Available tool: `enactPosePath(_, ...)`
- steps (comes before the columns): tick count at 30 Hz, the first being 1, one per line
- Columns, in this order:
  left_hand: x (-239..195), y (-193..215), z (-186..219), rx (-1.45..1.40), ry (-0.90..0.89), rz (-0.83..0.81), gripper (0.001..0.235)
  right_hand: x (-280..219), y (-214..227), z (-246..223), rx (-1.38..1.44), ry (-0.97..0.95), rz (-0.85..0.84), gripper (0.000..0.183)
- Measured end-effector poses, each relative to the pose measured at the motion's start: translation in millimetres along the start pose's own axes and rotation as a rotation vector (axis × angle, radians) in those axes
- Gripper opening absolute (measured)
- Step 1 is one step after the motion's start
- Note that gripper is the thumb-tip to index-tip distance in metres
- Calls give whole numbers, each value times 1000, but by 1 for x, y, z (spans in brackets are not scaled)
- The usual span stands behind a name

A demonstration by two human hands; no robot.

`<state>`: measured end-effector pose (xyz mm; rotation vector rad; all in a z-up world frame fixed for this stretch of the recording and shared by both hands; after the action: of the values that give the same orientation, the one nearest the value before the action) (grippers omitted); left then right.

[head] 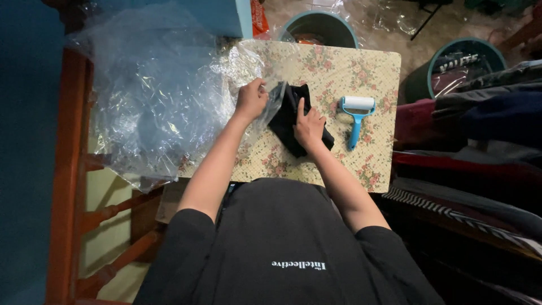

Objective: The person folds a black pair of trousers on a table, uses a lint roller to clean the fabric, and then wraps the folded trousers in a clear plastic bag. The person places the wrapped trousers on the table.

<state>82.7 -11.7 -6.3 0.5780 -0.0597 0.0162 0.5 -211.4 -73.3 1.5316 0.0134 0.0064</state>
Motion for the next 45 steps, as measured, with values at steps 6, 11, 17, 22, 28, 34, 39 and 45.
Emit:
enactPosePath(6, 3, -22, -5, -5, 28, 0, 25, -40, 26, -17, 1, 85, -48, 140)
enactPosePath(11, -10, -29, 10, -3, 45, -36, 22, -48, 4, -33, -72, 60, -224, 142)
enactPosePath(17, -12, -9, 28, 296, -35, -75, 26, -18, -25, 2, 35, -66, -81, 85)
enactPosePath(22, -4, -5, 30, 433, -96, -109, 31, -8, -107, 77, 428, -242, -200, 89)
enactPosePath(28, 5, 2, 77, 421, -203, -99, 36, -36, 20, 117, 942, -457, 80, 83)
enactPosePath(34, 42, -27, 92, 402, -336, -147, 35, -57, 110, 70, 1125, 58, 332, 85)
enactPosePath(39, 55, -7, 102, 214, -362, 17, 28, -66, 105, 53, 573, 85, 174, 85)
enactPosePath(45, 18, -62, 106, 504, -328, -100, 25, -72, 101, 17, 206, 238, 276, 92)
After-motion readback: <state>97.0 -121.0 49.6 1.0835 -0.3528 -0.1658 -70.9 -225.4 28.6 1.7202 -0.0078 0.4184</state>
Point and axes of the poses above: each hand's wrist, its own x-axis towards the middle knuckle, its own y-axis out of the back of the hand, z = x × y, the point moved 8 cm from there along x, towards the middle knuckle, and after that the axes turned 9 degrees about z, right-handed, at the moved point
